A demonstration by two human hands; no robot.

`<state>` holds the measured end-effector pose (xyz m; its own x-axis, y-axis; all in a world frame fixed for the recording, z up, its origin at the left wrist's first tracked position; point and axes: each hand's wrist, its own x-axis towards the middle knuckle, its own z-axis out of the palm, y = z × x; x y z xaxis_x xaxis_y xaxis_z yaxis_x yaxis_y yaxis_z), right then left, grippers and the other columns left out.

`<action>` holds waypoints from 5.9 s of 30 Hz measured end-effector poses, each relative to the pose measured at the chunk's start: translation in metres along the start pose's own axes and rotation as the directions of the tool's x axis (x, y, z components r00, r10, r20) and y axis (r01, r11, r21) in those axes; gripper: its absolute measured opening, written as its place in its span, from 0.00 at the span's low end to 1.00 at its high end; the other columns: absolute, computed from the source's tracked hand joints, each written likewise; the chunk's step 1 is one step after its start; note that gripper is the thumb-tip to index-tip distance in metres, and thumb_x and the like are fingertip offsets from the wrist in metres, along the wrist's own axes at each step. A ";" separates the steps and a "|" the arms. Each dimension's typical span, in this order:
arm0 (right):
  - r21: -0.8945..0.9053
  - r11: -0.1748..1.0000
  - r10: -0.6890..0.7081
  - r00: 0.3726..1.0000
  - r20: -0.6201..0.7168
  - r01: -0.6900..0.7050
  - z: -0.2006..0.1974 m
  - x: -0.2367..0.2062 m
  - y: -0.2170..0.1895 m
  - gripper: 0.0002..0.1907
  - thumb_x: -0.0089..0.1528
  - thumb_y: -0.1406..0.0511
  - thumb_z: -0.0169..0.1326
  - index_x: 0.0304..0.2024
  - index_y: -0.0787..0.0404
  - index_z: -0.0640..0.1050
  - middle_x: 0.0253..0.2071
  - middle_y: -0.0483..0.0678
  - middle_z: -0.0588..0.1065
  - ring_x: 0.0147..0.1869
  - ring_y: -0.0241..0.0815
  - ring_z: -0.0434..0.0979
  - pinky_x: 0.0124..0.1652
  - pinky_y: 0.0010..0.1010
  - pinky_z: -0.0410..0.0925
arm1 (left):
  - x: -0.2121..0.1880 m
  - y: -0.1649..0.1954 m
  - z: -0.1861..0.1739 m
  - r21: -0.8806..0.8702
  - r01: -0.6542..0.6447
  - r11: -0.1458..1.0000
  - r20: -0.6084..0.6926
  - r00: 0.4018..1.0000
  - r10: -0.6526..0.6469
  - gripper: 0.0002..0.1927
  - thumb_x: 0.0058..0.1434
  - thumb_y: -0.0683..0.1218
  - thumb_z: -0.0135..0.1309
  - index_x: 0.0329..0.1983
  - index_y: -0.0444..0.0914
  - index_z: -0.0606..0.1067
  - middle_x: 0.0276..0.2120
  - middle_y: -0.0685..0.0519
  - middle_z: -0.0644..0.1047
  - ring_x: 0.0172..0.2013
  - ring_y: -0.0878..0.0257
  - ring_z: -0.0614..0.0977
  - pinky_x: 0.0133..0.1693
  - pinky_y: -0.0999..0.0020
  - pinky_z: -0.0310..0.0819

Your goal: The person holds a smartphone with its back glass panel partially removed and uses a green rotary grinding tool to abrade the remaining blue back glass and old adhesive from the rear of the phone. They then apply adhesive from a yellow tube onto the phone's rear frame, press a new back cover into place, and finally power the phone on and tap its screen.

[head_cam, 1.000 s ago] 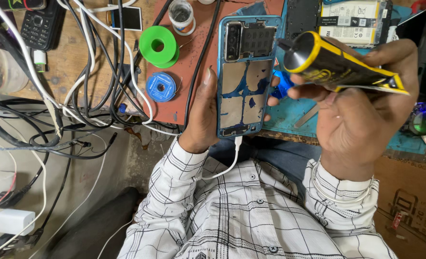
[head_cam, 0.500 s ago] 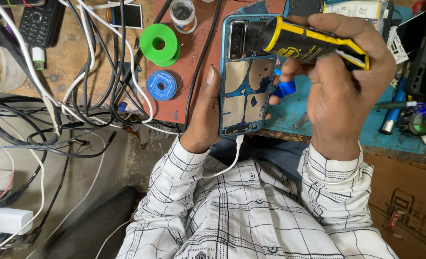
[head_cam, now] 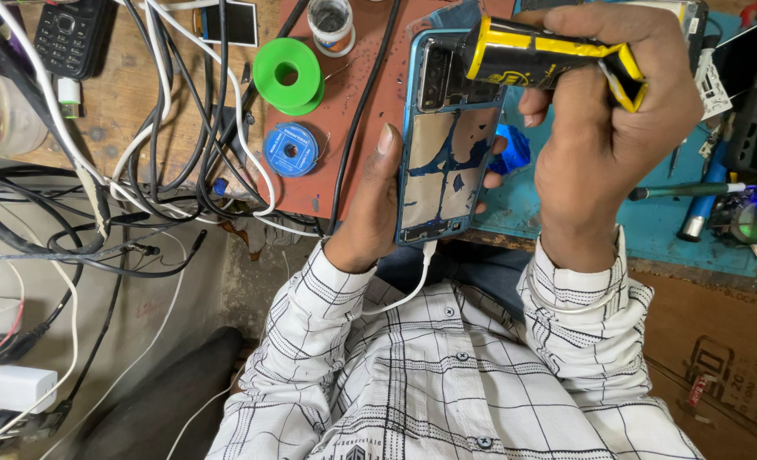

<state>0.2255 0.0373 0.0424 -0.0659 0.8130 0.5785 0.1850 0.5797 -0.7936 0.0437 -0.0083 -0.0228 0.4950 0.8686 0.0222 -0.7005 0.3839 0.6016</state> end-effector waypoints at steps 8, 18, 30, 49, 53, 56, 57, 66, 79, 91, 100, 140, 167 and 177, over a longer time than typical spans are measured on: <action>-0.094 0.996 -0.008 0.999 -0.043 0.004 0.006 0.000 -0.001 0.10 0.76 0.80 0.39 0.52 0.72 0.72 0.46 0.58 0.80 0.31 0.35 0.74 0.31 0.21 0.69 | -0.003 -0.005 -0.002 0.006 0.013 1.000 -0.009 1.000 -0.013 0.44 0.75 0.72 0.27 0.78 0.33 0.57 0.65 0.40 0.71 0.57 0.53 0.79 0.54 0.60 0.80; -0.144 0.989 -0.023 0.999 -0.035 0.017 0.009 -0.002 -0.006 0.11 0.75 0.81 0.38 0.53 0.70 0.71 0.49 0.57 0.81 0.32 0.34 0.74 0.33 0.20 0.70 | -0.003 -0.008 -0.005 -0.033 0.052 0.998 -0.017 0.998 -0.052 0.46 0.74 0.73 0.27 0.78 0.33 0.58 0.62 0.41 0.73 0.55 0.54 0.80 0.54 0.61 0.80; -0.232 0.966 -0.122 0.993 -0.005 0.117 0.005 -0.001 -0.003 0.11 0.76 0.82 0.39 0.54 0.69 0.71 0.51 0.56 0.81 0.34 0.35 0.77 0.34 0.20 0.71 | -0.003 -0.003 0.000 0.028 0.017 0.999 -0.004 1.000 -0.017 0.45 0.75 0.71 0.26 0.80 0.34 0.56 0.66 0.41 0.70 0.58 0.54 0.79 0.55 0.59 0.80; -0.305 0.948 -0.118 0.991 -0.058 0.095 -0.004 -0.004 0.003 0.12 0.75 0.82 0.40 0.53 0.69 0.74 0.49 0.54 0.81 0.33 0.36 0.77 0.33 0.22 0.70 | -0.002 0.003 0.000 -0.018 0.029 0.999 0.002 1.000 -0.029 0.46 0.75 0.71 0.28 0.80 0.33 0.56 0.66 0.38 0.70 0.58 0.52 0.79 0.56 0.57 0.79; -0.288 0.952 -0.125 0.991 -0.045 0.107 -0.009 -0.005 0.005 0.12 0.76 0.81 0.39 0.54 0.69 0.73 0.50 0.54 0.81 0.34 0.36 0.77 0.35 0.22 0.71 | -0.002 0.003 0.000 0.002 0.021 1.000 -0.012 1.000 -0.021 0.46 0.74 0.71 0.29 0.80 0.33 0.56 0.66 0.38 0.69 0.57 0.52 0.79 0.57 0.56 0.79; -0.298 0.948 -0.126 0.991 -0.039 0.109 -0.012 -0.006 0.007 0.12 0.76 0.81 0.39 0.55 0.70 0.73 0.51 0.54 0.81 0.35 0.35 0.77 0.35 0.21 0.71 | -0.002 0.003 0.001 0.017 0.009 1.000 -0.010 1.000 -0.009 0.46 0.74 0.72 0.29 0.80 0.33 0.56 0.66 0.38 0.70 0.57 0.53 0.79 0.56 0.56 0.79; -0.306 0.946 -0.128 0.991 -0.035 0.111 -0.013 -0.007 0.007 0.12 0.76 0.81 0.39 0.55 0.70 0.73 0.51 0.54 0.81 0.35 0.35 0.77 0.35 0.21 0.71 | -0.002 0.003 0.001 0.024 0.008 1.000 -0.012 1.000 -0.008 0.46 0.74 0.72 0.29 0.80 0.32 0.57 0.65 0.38 0.70 0.57 0.53 0.79 0.56 0.56 0.80; -0.321 0.938 -0.150 0.988 -0.032 0.132 -0.032 -0.010 0.020 0.14 0.77 0.81 0.36 0.57 0.69 0.73 0.52 0.52 0.78 0.33 0.37 0.73 0.35 0.23 0.67 | -0.005 0.007 0.002 0.079 -0.017 0.997 0.048 0.999 0.013 0.46 0.74 0.73 0.31 0.77 0.31 0.57 0.66 0.39 0.70 0.58 0.55 0.79 0.57 0.59 0.79; -0.266 0.962 -0.079 0.996 -0.046 0.064 -0.020 -0.016 0.003 0.11 0.78 0.80 0.39 0.56 0.69 0.72 0.54 0.55 0.80 0.35 0.37 0.77 0.36 0.22 0.72 | -0.006 0.006 0.001 0.012 -0.009 1.000 0.023 1.000 0.009 0.46 0.74 0.72 0.31 0.78 0.32 0.55 0.66 0.40 0.70 0.57 0.54 0.79 0.57 0.58 0.78; -0.331 0.941 -0.098 0.994 -0.042 0.078 -0.025 -0.015 0.004 0.13 0.75 0.81 0.38 0.56 0.70 0.72 0.53 0.55 0.80 0.35 0.37 0.77 0.36 0.23 0.72 | -0.006 0.009 0.004 0.061 -0.018 0.998 0.022 1.000 0.017 0.46 0.74 0.73 0.31 0.77 0.32 0.56 0.66 0.41 0.70 0.57 0.56 0.79 0.57 0.58 0.79; -0.359 0.928 -0.115 0.993 -0.026 0.098 -0.032 -0.018 0.007 0.14 0.75 0.82 0.37 0.56 0.71 0.72 0.53 0.56 0.80 0.33 0.37 0.76 0.36 0.23 0.71 | -0.007 0.012 0.006 0.065 -0.040 0.997 0.027 0.999 0.038 0.45 0.76 0.72 0.31 0.78 0.32 0.57 0.63 0.42 0.70 0.56 0.57 0.79 0.57 0.59 0.79; -0.468 0.879 0.134 0.990 0.051 -0.094 -0.018 -0.077 -0.052 0.12 0.64 0.80 0.46 0.49 0.69 0.73 0.49 0.59 0.78 0.52 0.52 0.83 0.53 0.35 0.74 | 0.000 0.001 -0.003 -0.131 -0.279 0.951 -0.151 0.954 0.260 0.44 0.77 0.73 0.29 0.69 0.31 0.65 0.57 0.42 0.75 0.51 0.52 0.81 0.50 0.53 0.81; -0.441 0.895 0.086 0.949 0.302 0.060 -0.006 -0.086 -0.071 0.15 0.61 0.80 0.53 0.49 0.66 0.73 0.51 0.55 0.80 0.53 0.51 0.83 0.53 0.38 0.75 | -0.003 0.003 0.005 -0.118 -0.268 0.956 -0.248 0.940 0.233 0.53 0.68 0.78 0.25 0.71 0.29 0.63 0.57 0.39 0.75 0.51 0.48 0.82 0.51 0.51 0.82; -0.405 0.911 0.073 0.941 0.331 0.072 0.002 -0.062 -0.073 0.16 0.60 0.82 0.52 0.48 0.66 0.73 0.50 0.56 0.79 0.55 0.51 0.83 0.52 0.36 0.76 | -0.005 0.008 0.004 -0.053 -0.189 0.981 -0.202 0.964 0.174 0.57 0.66 0.80 0.22 0.74 0.29 0.61 0.55 0.34 0.76 0.49 0.46 0.82 0.52 0.51 0.82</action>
<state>0.2142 -0.0555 0.0639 -0.3729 0.8255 0.4237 0.5612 0.5643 -0.6054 0.0377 -0.0106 -0.0154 0.2508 0.9674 -0.0353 -0.8075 0.2292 0.5436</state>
